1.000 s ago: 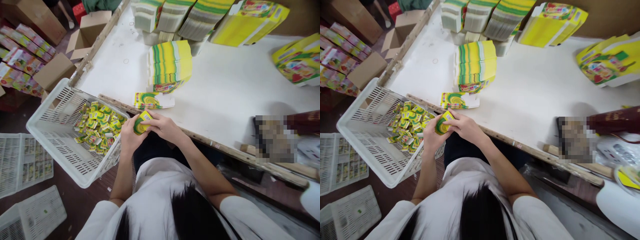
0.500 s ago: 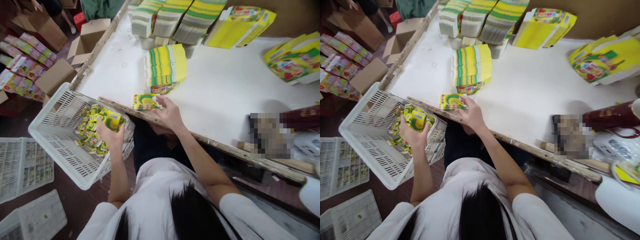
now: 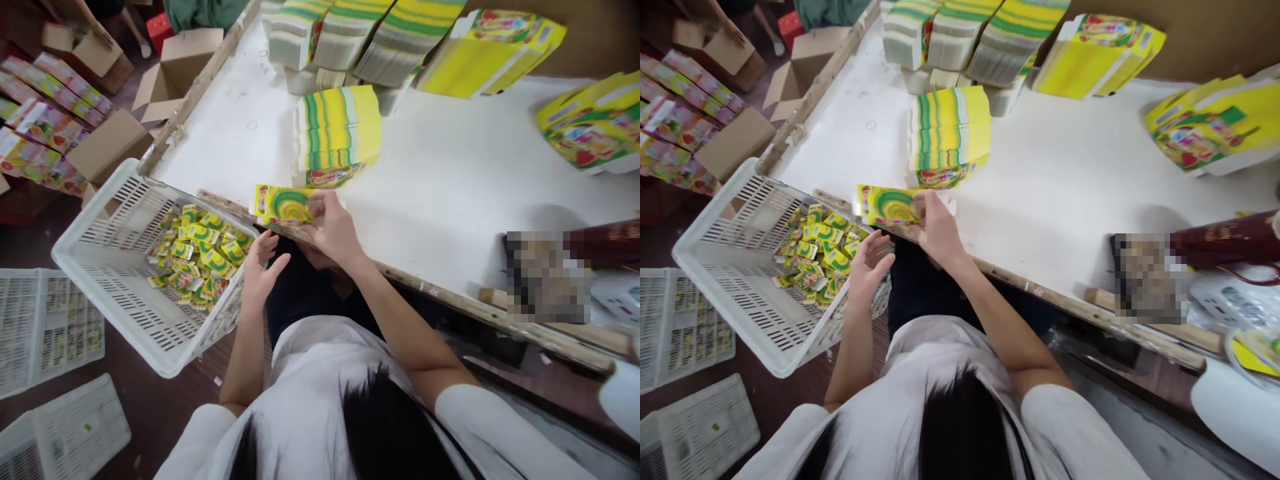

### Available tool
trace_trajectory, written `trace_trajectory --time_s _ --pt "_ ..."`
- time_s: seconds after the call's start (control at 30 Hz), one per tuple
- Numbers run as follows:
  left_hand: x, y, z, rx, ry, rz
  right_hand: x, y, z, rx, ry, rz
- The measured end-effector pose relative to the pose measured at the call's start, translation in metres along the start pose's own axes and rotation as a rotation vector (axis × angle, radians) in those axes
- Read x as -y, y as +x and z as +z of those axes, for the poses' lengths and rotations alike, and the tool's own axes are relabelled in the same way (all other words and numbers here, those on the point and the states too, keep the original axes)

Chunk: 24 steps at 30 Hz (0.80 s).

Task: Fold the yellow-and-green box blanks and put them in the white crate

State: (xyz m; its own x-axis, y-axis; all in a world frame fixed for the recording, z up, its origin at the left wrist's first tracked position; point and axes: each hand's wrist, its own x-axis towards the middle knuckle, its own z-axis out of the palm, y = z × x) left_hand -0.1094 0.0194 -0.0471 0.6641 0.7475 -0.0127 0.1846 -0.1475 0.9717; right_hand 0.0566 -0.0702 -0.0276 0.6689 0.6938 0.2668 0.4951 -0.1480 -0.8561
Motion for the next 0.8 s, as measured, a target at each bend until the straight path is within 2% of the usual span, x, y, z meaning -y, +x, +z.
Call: trace_trajectory --time_s 0.13,0.23,0.33,0.4,0.47,0.57,0.7,0.8 --pt "-0.012 0.004 0.01 -0.119 -0.211 0.017 0.026 -0.029 0.009 0.342 0.402 0.02" --pt "-0.028 0.008 0.01 -0.228 -0.343 0.094 0.041 -0.046 0.018 0.451 0.573 0.029" --pt "-0.038 0.012 0.005 -0.333 -0.363 0.111 0.053 -0.057 0.023 0.526 0.581 -0.076" --pt "-0.038 0.013 0.005 -0.346 -0.287 0.079 0.056 -0.061 0.026 0.497 0.553 -0.073" --pt "-0.033 0.012 0.008 -0.337 -0.24 0.053 0.054 -0.062 0.028 0.394 0.538 0.024" --pt "-0.021 0.006 0.014 -0.352 -0.283 0.057 0.043 -0.058 0.027 0.251 0.538 0.139" --pt "-0.009 0.002 0.017 -0.515 -0.286 0.08 0.031 -0.05 0.012 0.174 0.551 0.106" --pt "-0.01 0.0 0.011 -0.508 -0.226 0.11 0.028 -0.044 -0.004 0.076 0.451 0.027"
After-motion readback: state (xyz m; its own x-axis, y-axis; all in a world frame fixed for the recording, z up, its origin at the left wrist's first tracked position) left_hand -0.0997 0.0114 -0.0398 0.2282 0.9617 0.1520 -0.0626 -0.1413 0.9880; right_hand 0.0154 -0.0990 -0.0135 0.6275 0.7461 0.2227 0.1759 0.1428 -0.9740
